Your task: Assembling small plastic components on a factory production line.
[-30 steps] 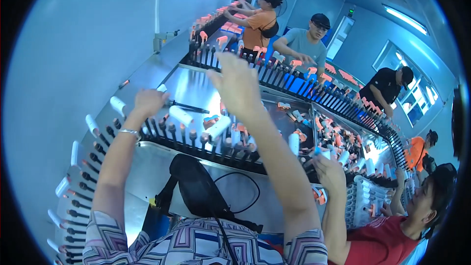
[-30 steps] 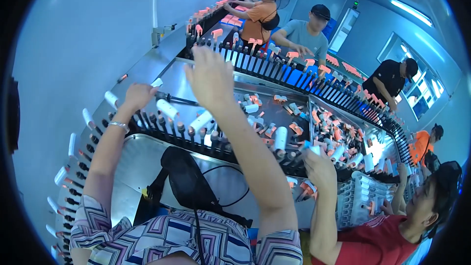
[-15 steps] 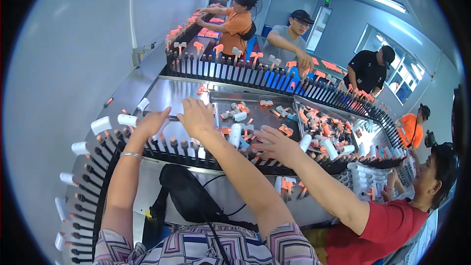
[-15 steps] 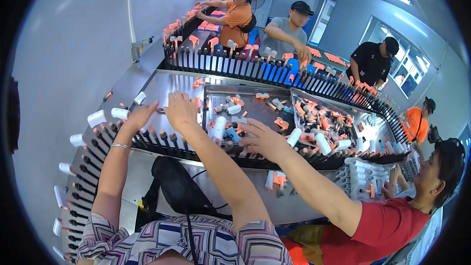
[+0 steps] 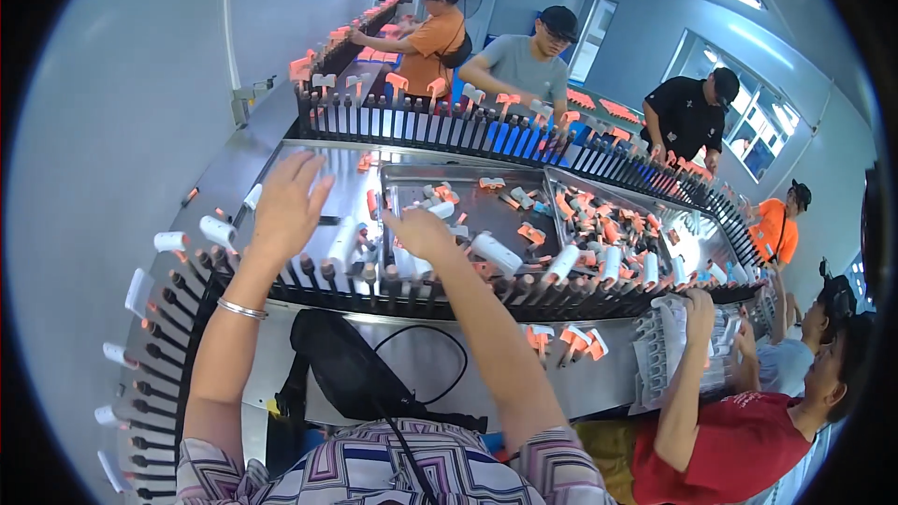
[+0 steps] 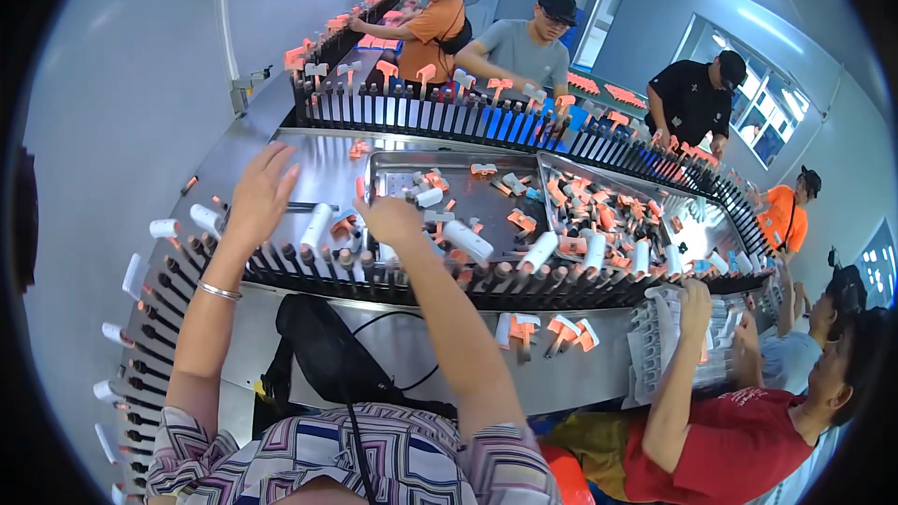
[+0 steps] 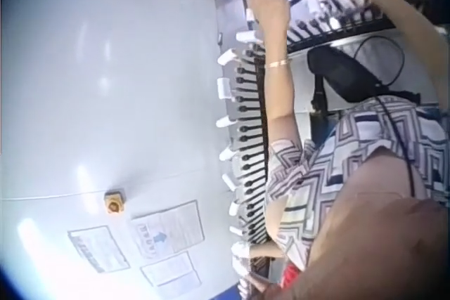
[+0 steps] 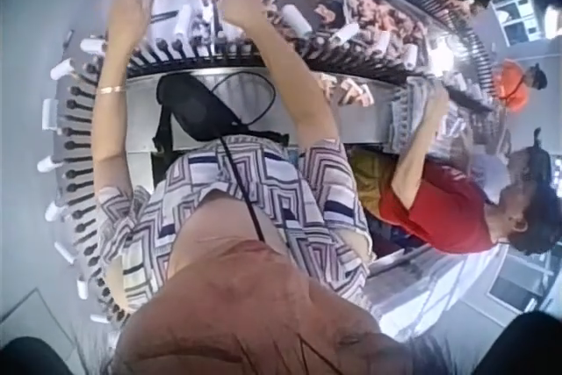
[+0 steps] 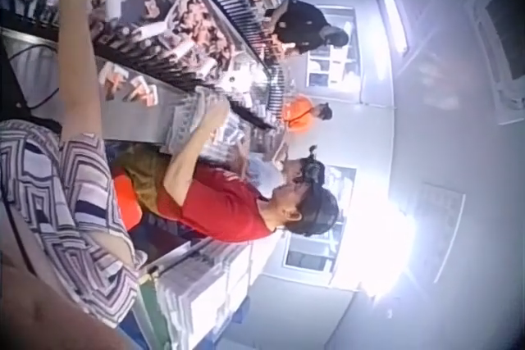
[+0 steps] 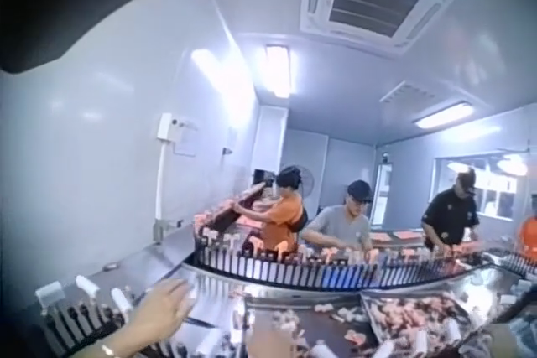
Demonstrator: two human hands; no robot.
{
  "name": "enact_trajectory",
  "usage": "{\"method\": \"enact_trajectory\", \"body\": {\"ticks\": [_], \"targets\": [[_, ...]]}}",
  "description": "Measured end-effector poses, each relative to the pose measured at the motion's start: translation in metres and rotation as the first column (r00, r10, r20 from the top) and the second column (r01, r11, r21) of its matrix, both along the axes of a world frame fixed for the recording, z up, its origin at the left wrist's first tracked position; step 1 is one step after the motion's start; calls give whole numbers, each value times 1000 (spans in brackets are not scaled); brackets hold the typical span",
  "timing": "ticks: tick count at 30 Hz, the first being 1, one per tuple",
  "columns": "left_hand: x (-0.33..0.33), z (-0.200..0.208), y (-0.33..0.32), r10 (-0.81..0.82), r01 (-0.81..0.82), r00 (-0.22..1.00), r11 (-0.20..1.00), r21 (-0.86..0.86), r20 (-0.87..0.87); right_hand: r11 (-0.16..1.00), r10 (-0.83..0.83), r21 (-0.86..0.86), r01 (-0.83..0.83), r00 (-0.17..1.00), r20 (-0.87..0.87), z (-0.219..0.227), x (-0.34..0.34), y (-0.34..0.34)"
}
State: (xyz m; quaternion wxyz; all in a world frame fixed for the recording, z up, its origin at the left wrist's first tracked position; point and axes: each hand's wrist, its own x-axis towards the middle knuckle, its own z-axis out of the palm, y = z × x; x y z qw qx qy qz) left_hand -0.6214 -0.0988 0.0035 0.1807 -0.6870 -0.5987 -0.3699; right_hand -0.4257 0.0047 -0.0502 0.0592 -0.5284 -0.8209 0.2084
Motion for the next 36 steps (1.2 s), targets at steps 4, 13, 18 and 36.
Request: {"method": "enact_trajectory", "body": {"ticks": [4,13,18,36], "targets": [[7,-53,26,83,-116,991,931,-347,-109,909,107,409,-80,993,-43,17,-26,-27],[-21,-39,0,286,-318,945,915,-247,-157,613,178,789,52,963,-202,107,45,-31],[46,-7,9,67,-63,996,996,67,-63,862,-108,502,69,993,50,22,90,9],[126,-17,49,155,-161,970,987,-17,-189,640,-70,760,114,993,-91,59,188,21]]}}
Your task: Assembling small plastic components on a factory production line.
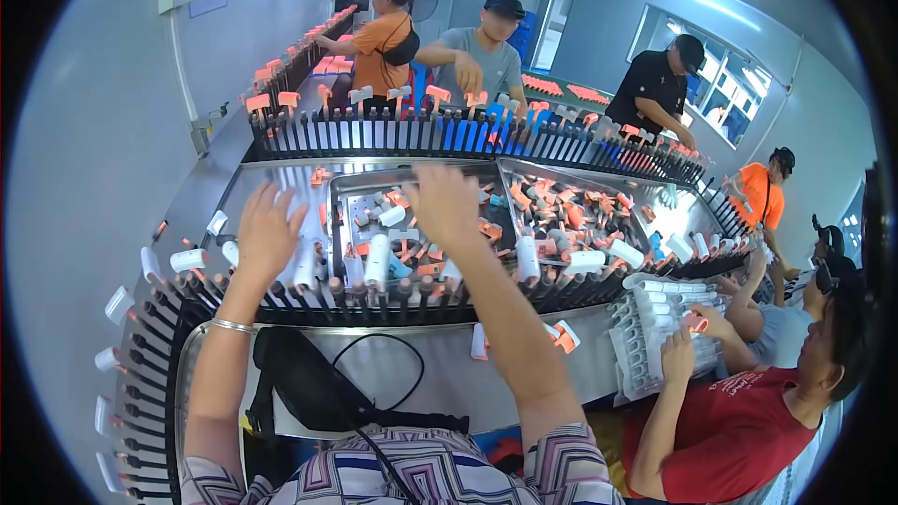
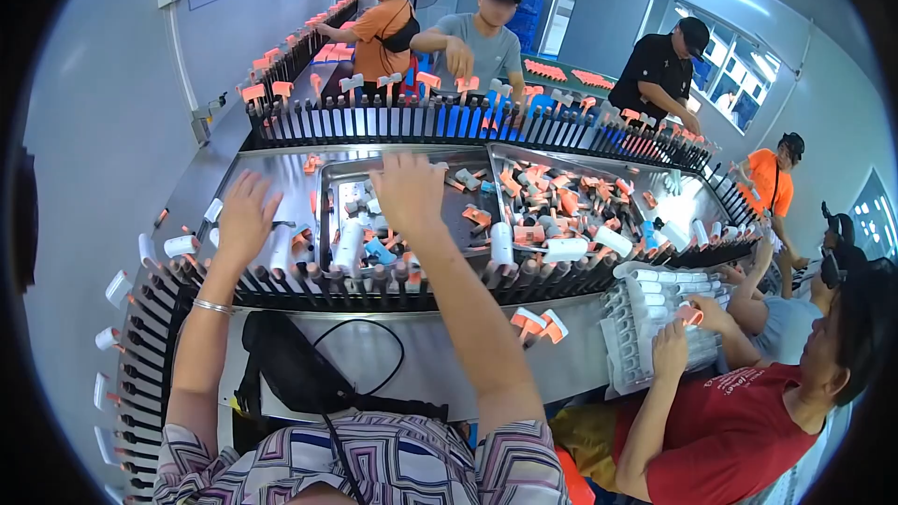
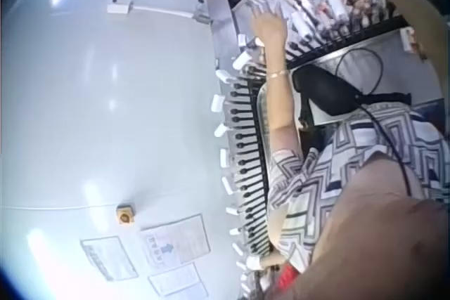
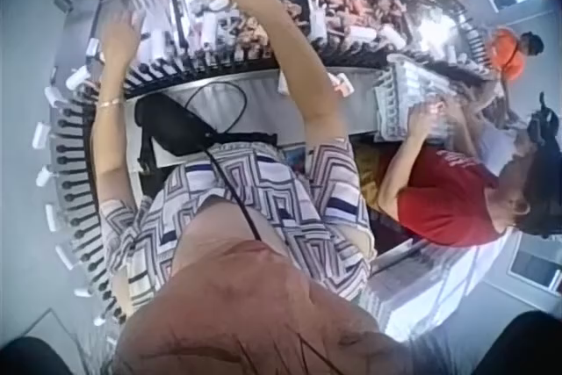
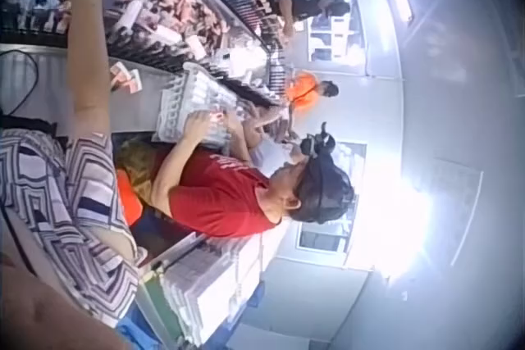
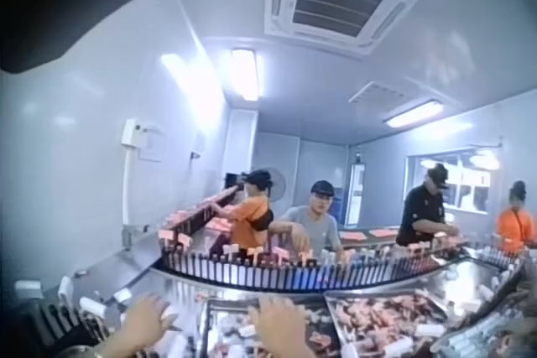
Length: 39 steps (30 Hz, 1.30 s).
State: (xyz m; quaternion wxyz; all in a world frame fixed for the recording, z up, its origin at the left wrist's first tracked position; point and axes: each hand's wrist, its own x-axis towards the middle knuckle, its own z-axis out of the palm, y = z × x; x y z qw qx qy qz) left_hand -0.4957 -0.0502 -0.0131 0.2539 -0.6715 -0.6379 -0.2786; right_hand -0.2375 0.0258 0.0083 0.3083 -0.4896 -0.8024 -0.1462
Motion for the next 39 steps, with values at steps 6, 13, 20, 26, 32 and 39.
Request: {"method": "enact_trajectory", "body": {"ticks": [6,13,20,26,32,39], "targets": [[94,1,22,-280,280,950,960,17,141,954,121,-285,-92,989,85,-45,-18,0],[80,-29,29,-30,83,990,915,-395,139,991,132,-30,-134,989,-60,22,67,5],[160,2,35,-173,173,983,985,-6,58,920,-64,-385,76,997,45,-55,151,38],[227,-21,51,-204,259,960,908,-329,192,937,56,-342,-78,996,-74,-49,133,20],[198,-30,50,-100,123,992,917,-379,80,993,119,23,-117,986,-114,19,158,14],[206,-9,31,-76,79,997,987,-139,29,809,138,-576,-117,990,-8,-47,151,34]]}}
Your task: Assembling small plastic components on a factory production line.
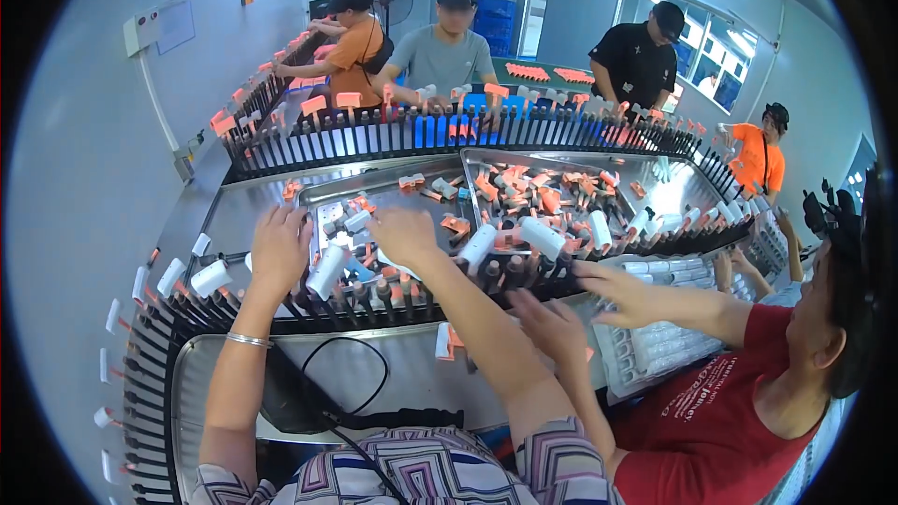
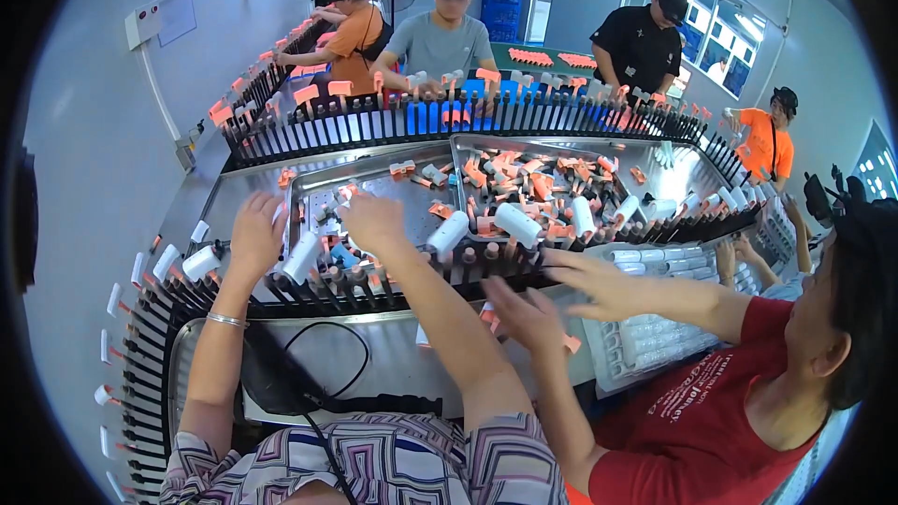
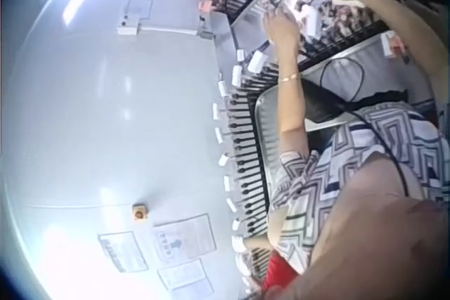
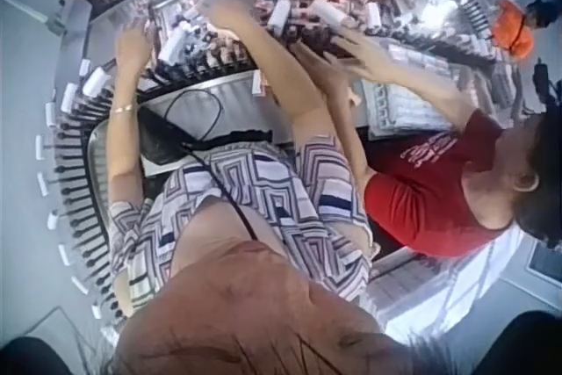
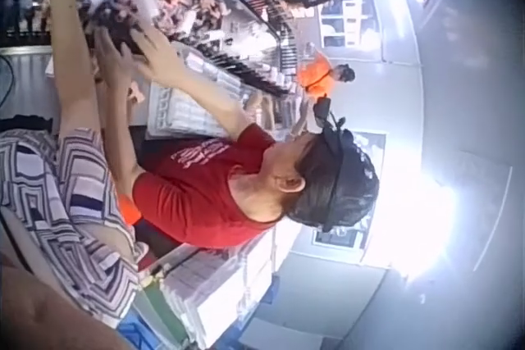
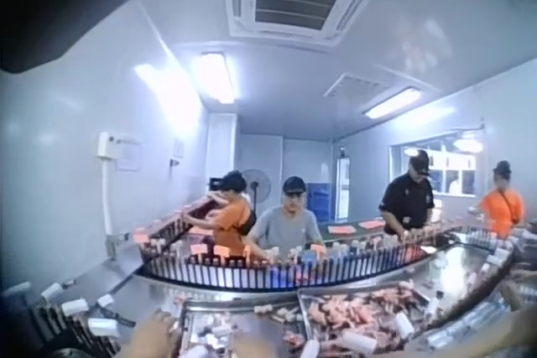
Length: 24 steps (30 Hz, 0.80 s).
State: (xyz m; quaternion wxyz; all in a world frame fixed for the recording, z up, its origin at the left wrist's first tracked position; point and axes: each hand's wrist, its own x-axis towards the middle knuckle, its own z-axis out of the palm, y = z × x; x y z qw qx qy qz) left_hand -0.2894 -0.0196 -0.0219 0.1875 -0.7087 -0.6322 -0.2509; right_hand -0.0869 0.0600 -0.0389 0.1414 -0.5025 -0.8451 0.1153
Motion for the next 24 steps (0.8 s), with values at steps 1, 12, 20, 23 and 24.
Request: {"method": "enact_trajectory", "body": {"ticks": [1,12,20,23,24], "targets": [[11,10,3,-70,68,997,994,88,24,1000,-11,2,11,1000,3,0,-2,-3],[81,51,7,-350,317,934,906,281,72,727,-222,636,260,965,-142,24,67,15],[112,2,35,-272,273,962,959,-77,25,928,-139,323,187,976,-166,-14,50,15],[94,-16,42,-113,88,993,892,-444,-31,885,-96,418,206,958,-270,15,64,14],[82,-24,45,-163,145,986,937,-319,-28,823,-75,521,227,952,-296,31,72,17]]}}
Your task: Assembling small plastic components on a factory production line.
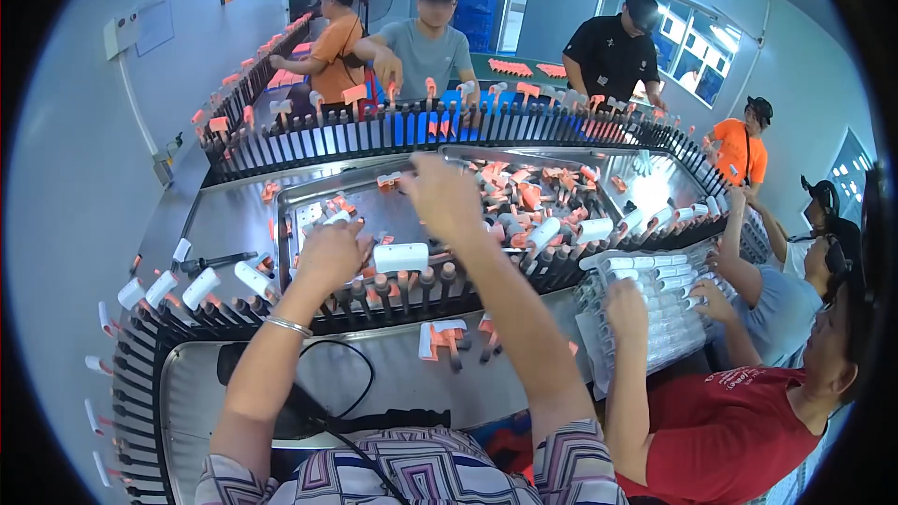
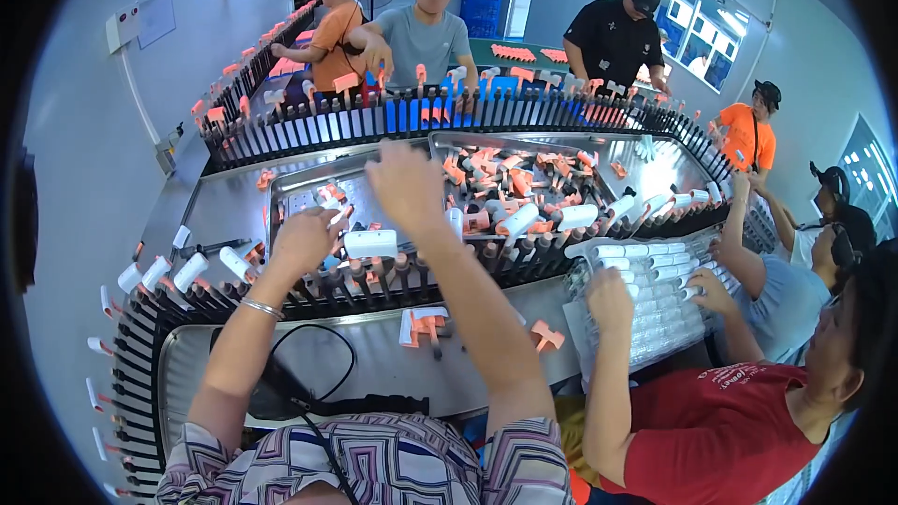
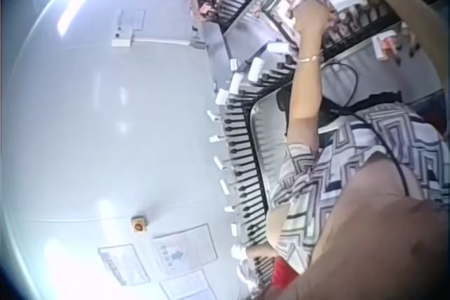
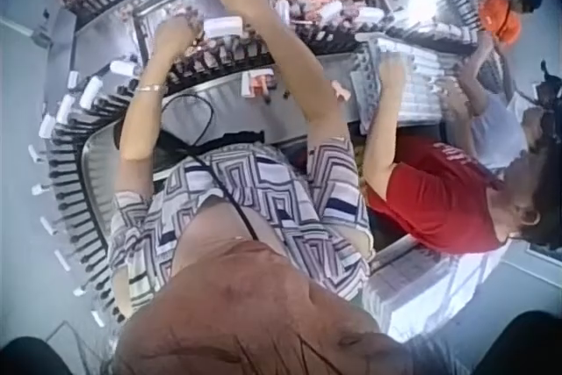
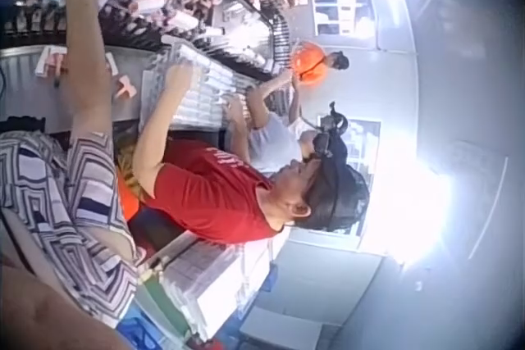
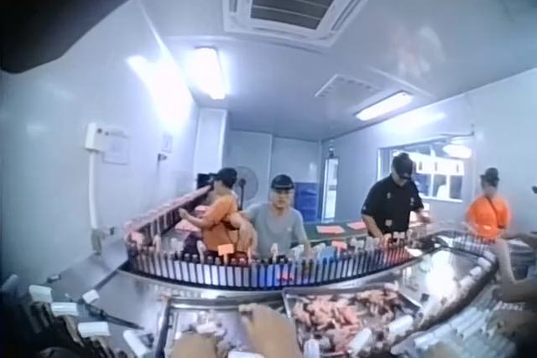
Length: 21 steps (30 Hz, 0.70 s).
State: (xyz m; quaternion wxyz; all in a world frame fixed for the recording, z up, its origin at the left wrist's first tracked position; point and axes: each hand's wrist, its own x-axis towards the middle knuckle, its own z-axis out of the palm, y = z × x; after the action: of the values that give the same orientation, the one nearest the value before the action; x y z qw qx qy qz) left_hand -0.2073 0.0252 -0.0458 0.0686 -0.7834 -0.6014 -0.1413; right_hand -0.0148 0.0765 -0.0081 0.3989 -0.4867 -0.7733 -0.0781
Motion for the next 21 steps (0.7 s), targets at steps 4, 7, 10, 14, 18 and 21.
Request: {"method": "enact_trajectory", "body": {"ticks": [4,7,10,14,18,21], "targets": [[-17,14,-5,51,-49,998,998,-38,48,978,-173,127,166,984,47,41,51,5],[-6,17,-4,-35,4,986,982,189,165,935,-339,-28,353,916,214,-14,78,24],[28,35,-4,-175,88,964,921,380,200,862,-93,-374,343,831,548,-40,65,12],[71,45,2,-272,171,922,925,340,276,949,-120,-268,165,977,175,-36,42,19],[70,5,19,15,75,967,938,-339,255,992,-77,-98,85,994,82,-21,52,19],[48,6,20,-34,77,971,981,-177,236,983,-186,22,184,978,96,19,84,26]]}}
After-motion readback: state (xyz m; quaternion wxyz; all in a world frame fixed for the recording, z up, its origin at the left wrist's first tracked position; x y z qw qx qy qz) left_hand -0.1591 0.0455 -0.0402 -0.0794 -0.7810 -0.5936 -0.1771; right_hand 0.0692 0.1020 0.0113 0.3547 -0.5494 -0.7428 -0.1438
